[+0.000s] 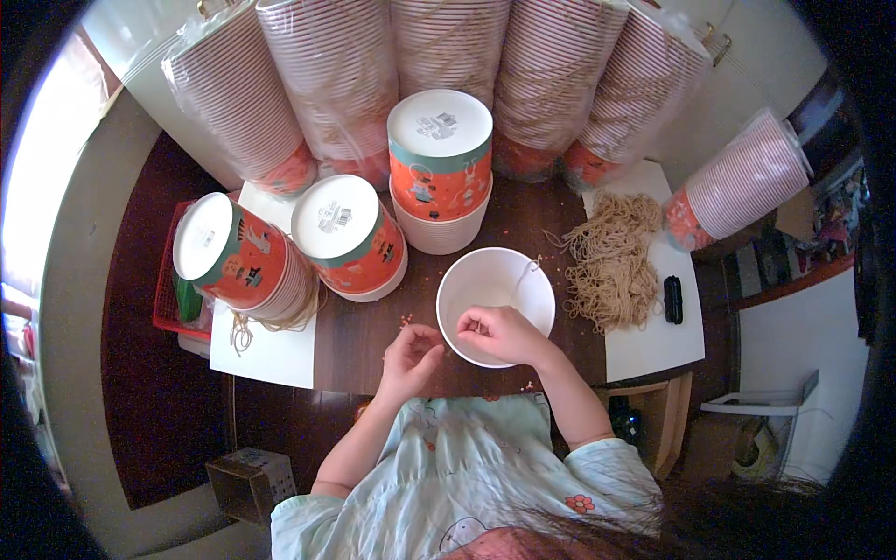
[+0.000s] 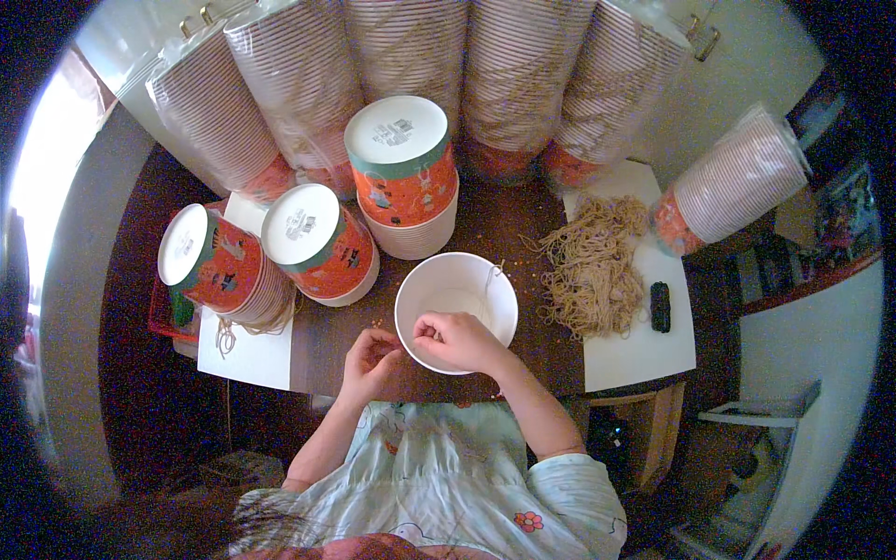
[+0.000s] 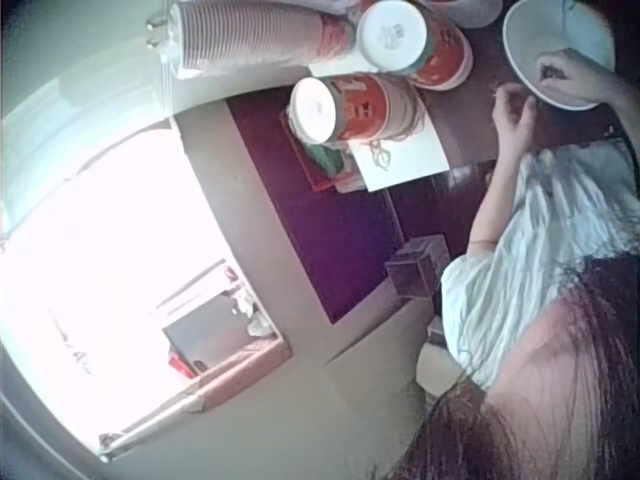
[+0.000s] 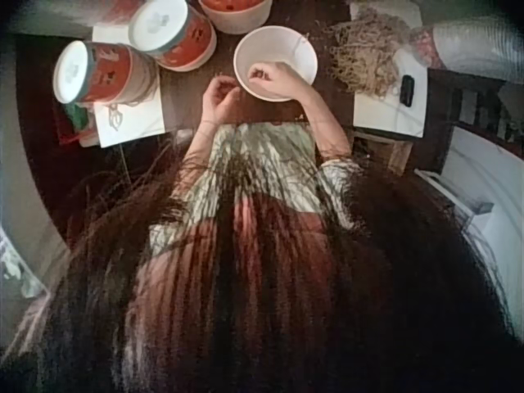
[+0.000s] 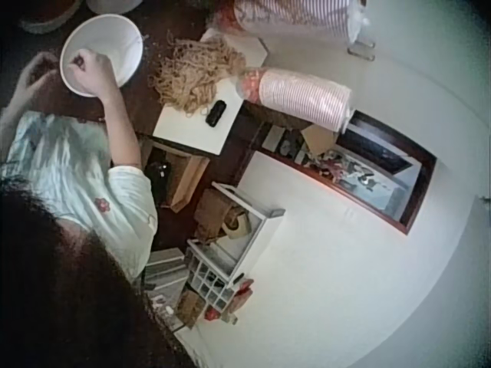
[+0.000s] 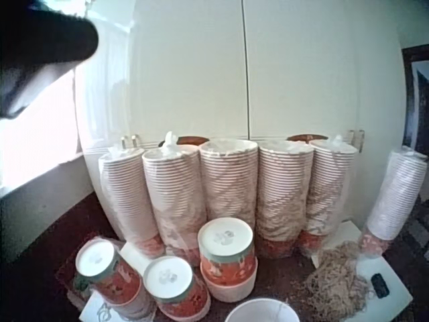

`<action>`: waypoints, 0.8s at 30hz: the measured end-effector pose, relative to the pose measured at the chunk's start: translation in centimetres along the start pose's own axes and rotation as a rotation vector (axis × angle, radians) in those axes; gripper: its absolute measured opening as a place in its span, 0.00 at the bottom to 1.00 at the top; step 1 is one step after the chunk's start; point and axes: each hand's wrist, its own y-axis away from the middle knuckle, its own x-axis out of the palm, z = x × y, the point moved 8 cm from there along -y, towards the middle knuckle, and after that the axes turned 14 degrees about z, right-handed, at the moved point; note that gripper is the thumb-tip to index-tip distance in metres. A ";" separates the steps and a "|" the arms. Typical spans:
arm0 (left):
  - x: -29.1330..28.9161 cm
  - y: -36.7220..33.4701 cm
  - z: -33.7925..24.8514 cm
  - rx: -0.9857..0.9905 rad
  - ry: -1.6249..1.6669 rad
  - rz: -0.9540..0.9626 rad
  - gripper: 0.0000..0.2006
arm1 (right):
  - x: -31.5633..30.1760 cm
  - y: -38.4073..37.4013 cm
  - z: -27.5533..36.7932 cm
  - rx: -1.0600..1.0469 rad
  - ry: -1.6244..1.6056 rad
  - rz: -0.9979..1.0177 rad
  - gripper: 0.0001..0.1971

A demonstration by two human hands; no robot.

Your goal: Threading a string through holes in paper buckets to create handles.

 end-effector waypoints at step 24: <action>0.0 -0.3 -4.7 0.135 0.778 0.326 0.08 | -1.8 1.6 1.2 0.047 0.034 0.099 0.09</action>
